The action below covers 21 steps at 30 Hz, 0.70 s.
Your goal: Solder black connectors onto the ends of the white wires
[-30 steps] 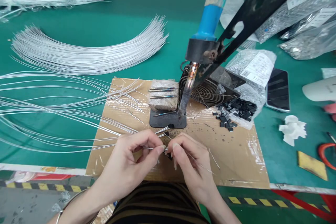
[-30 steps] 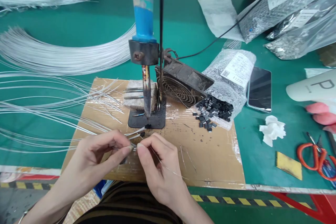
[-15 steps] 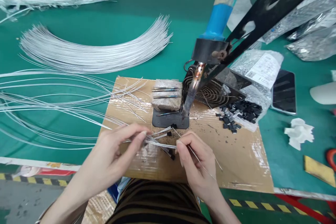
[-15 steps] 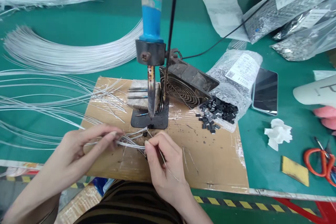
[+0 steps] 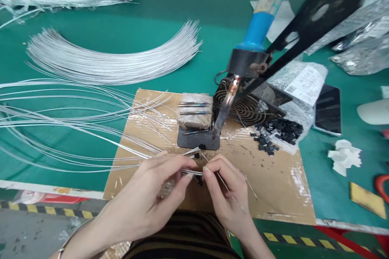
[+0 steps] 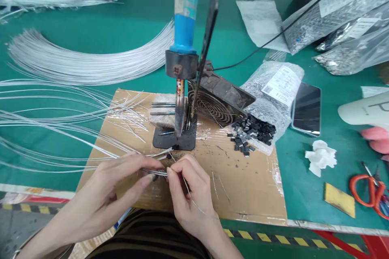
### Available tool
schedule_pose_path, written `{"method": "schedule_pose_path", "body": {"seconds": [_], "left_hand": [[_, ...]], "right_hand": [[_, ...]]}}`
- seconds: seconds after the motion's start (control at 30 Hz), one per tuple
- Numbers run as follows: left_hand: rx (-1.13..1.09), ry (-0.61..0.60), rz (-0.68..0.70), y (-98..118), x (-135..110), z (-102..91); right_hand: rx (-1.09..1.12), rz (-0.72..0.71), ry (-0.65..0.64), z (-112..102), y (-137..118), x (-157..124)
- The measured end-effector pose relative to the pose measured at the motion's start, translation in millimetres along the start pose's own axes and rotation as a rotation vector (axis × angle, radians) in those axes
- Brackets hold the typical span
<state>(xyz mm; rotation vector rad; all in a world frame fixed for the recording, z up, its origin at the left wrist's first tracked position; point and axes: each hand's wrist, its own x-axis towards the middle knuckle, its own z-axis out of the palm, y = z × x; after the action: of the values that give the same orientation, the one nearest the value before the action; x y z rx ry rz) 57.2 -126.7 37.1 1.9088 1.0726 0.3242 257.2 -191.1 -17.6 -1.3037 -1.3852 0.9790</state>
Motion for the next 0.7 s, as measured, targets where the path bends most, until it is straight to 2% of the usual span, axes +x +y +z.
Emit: {"method": "schedule_pose_path", "body": {"seconds": [0.17, 0.33, 0.4, 0.57, 0.63, 0.7], "left_hand": [[-0.076, -0.002, -0.086, -8, 5, 19.8], [-0.163, 0.02, -0.147, -21, 9, 23.7], [-0.185, 0.04, -0.185, -20, 9, 24.4], [-0.266, 0.157, -0.295, -9, 11, 27.6], [-0.302, 0.136, -0.281, -7, 12, 28.1], [-0.333, 0.118, -0.261, -6, 13, 27.6]], "right_hand": [[-0.055, -0.039, 0.033, 4, -2, 5], [-0.173, -0.054, 0.105, -1, 0, 11], [-0.262, -0.028, 0.188, -16, 5, 10], [-0.619, 0.092, 0.523, -76, 29, 4], [-0.758, 0.123, 0.574, -93, 40, 5], [-0.855, 0.131, 0.566, -101, 48, 6]]}}
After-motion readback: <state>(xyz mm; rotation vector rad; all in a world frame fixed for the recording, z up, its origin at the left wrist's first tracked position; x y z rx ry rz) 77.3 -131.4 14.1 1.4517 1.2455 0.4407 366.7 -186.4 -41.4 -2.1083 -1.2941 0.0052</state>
